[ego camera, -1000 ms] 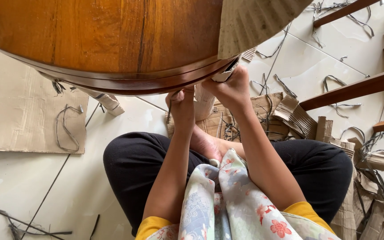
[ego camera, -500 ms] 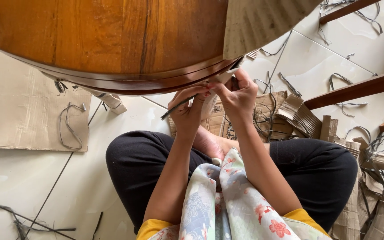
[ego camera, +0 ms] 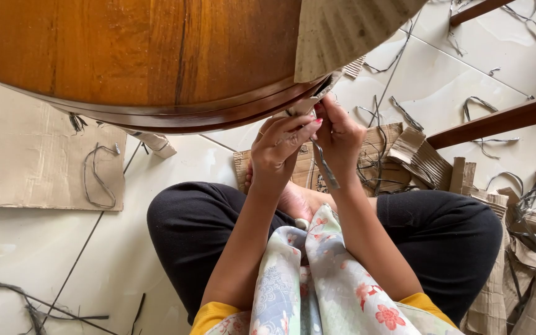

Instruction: Wrapping the legs of a wooden stool with cardboard and securing them with wire for protection.

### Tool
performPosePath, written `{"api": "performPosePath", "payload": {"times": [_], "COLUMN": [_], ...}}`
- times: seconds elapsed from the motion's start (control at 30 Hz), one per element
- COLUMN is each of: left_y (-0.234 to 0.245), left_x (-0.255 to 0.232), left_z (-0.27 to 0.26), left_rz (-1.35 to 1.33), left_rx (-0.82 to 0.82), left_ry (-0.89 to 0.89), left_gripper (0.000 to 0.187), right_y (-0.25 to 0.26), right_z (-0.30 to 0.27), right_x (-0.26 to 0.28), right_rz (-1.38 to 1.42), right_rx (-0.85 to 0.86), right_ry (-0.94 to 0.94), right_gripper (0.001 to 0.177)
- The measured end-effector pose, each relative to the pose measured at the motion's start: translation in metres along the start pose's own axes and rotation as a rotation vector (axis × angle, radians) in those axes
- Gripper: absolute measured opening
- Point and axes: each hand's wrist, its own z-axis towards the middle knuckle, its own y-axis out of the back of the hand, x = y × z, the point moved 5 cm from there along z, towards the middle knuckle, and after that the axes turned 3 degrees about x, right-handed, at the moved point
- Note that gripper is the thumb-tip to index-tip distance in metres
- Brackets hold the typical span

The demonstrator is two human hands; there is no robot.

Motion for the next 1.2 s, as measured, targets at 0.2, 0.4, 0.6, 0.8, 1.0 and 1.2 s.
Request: {"api": "performPosePath", "payload": {"times": [0.2,0.4,0.6,0.8,1.0,1.2], "left_y": [-0.007,-0.015,-0.023,-0.021,-0.022,-0.019], "left_x": [0.004,0.002,0.002,0.002,0.015,0.013], "left_z": [0.000,0.003,0.002,-0.001,-0.012,-0.004], "left_rz": [0.406,0.540,0.529,0.451,0.376,0.315], "left_rx": [0.059,0.116,0.090,0.196,0.300,0.226], "left_ry": [-0.118,-0.115,-0.065,0.013,-0.028,0.054], "left_gripper": [0.020,0.026,0.027,0.036,0.034,0.019], "right_y": [0.028,0.053,0.066,0.066,0.046,0.063], "right_z": [0.022,0.027,0.033,0.012,0.007,0.018], "right_x": [0.040,0.019,0.008,0.059,0.081,0.076], "right_rz": [0.090,0.194,0.136,-0.047,-0.085,0.035], "right_rx": [0.029,0.028,0.019,0.140,0.150,0.114], "right_ry": [-0.002,-0.205,-0.206,0.142,0.236,0.159], "right_gripper": [0.024,0.029,0.021,0.033,0.027,0.019]}}
